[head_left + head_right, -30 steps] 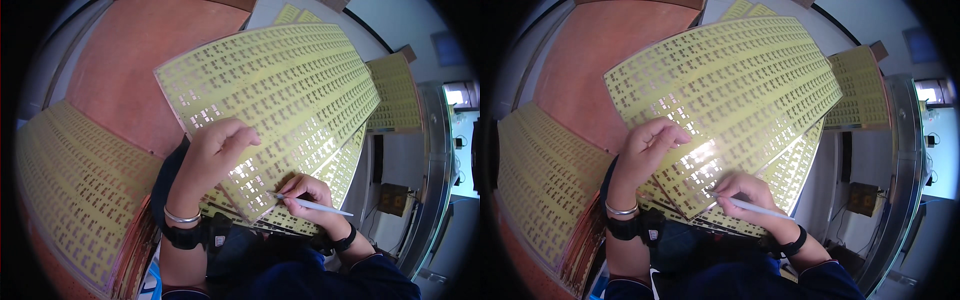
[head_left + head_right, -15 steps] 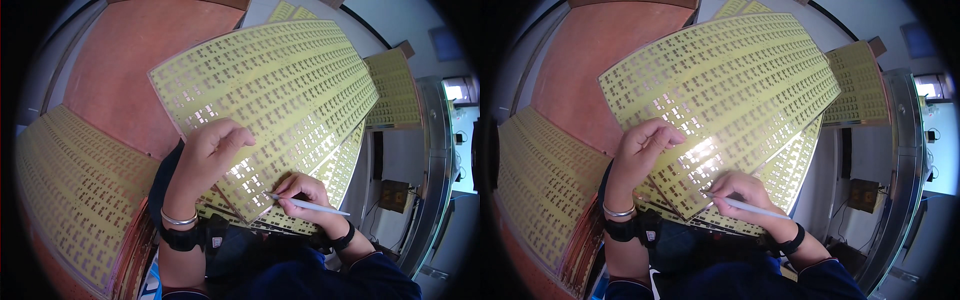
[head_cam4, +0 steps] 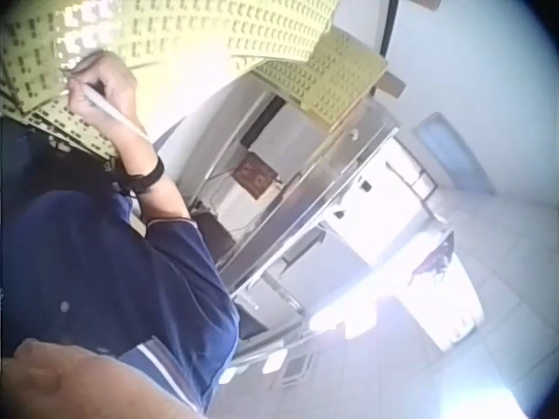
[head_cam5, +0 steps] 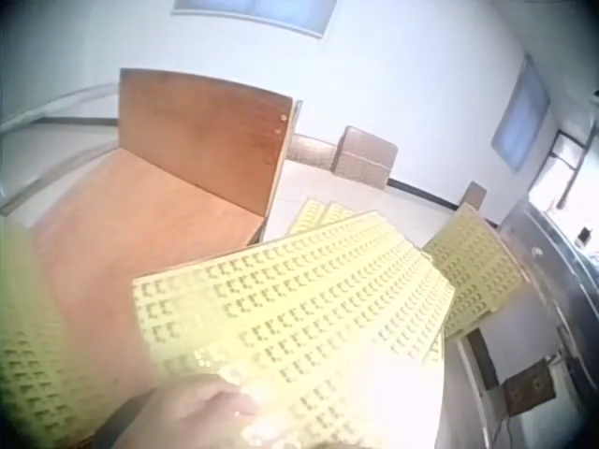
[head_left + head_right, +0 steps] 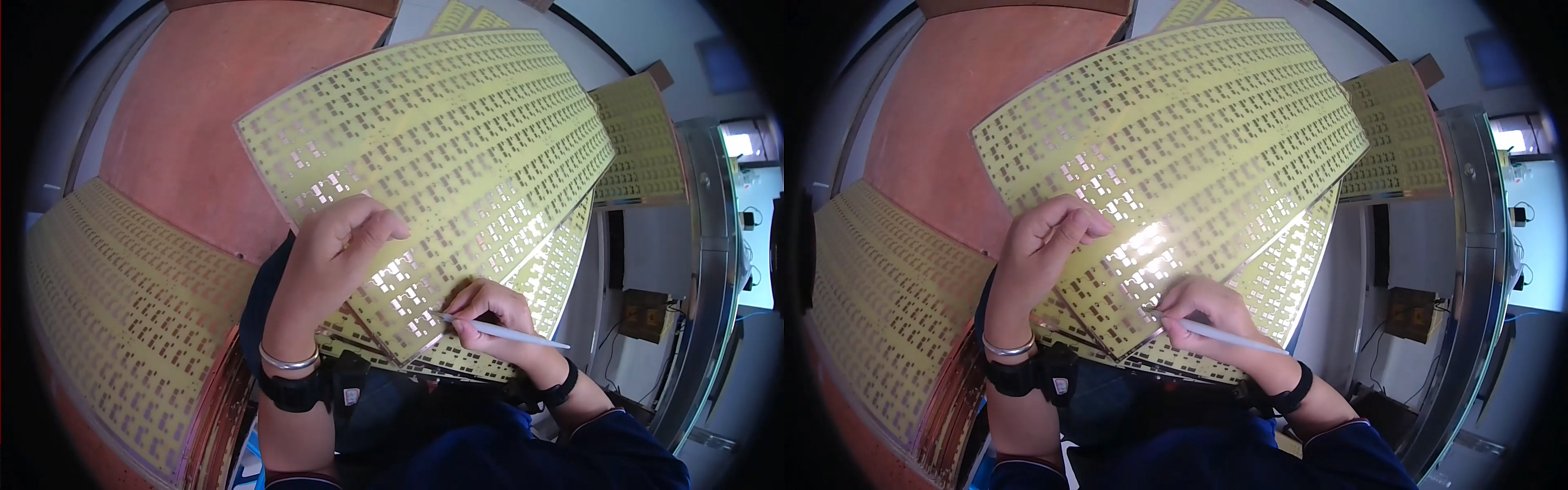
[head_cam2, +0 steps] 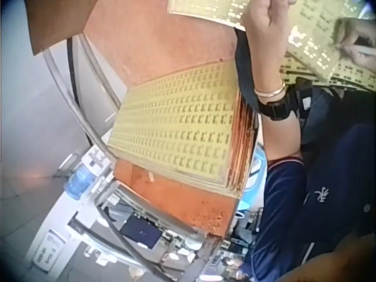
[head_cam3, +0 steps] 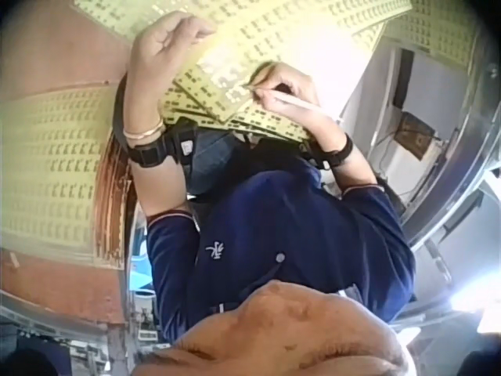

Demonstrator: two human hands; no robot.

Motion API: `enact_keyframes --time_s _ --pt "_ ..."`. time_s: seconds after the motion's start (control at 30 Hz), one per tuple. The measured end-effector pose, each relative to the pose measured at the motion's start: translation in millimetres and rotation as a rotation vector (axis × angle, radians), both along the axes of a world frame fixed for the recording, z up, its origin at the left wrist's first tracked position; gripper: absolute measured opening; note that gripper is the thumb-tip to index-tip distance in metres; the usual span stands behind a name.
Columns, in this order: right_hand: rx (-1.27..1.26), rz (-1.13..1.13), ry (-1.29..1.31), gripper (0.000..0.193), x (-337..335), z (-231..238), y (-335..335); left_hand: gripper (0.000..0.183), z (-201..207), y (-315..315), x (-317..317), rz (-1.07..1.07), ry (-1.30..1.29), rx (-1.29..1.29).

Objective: Marking individual components on large printed circuit board panels with a pen.

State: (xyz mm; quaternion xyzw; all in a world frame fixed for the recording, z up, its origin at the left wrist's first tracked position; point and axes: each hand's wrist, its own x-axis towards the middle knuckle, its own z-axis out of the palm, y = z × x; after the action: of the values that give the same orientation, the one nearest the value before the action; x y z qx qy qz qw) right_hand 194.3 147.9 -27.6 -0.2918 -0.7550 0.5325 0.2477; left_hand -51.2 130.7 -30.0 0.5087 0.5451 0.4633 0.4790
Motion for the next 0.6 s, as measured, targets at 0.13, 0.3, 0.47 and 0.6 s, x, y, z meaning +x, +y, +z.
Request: enact_keyframes --time_s 0.13,0.3,0.47,0.6 --pt "-0.064 -0.022 0.010 0.011 -0.4 -0.2 -0.6 0.026 0.0 -0.6 -0.1 0.002 -0.004 0.001" --pt "-0.065 -0.006 0.013 0.011 0.1 2.0 0.2 0.027 0.4 -0.4 1.8 0.004 -0.008 0.004" --pt "-0.048 0.016 0.036 0.010 0.1 0.2 1.6 0.027 -2.6 0.5 5.8 0.095 -0.062 0.043" --pt "-0.038 0.028 0.028 0.010 0.8 -0.3 1.8 0.027 -3.1 1.6 5.4 0.093 -0.062 0.057"
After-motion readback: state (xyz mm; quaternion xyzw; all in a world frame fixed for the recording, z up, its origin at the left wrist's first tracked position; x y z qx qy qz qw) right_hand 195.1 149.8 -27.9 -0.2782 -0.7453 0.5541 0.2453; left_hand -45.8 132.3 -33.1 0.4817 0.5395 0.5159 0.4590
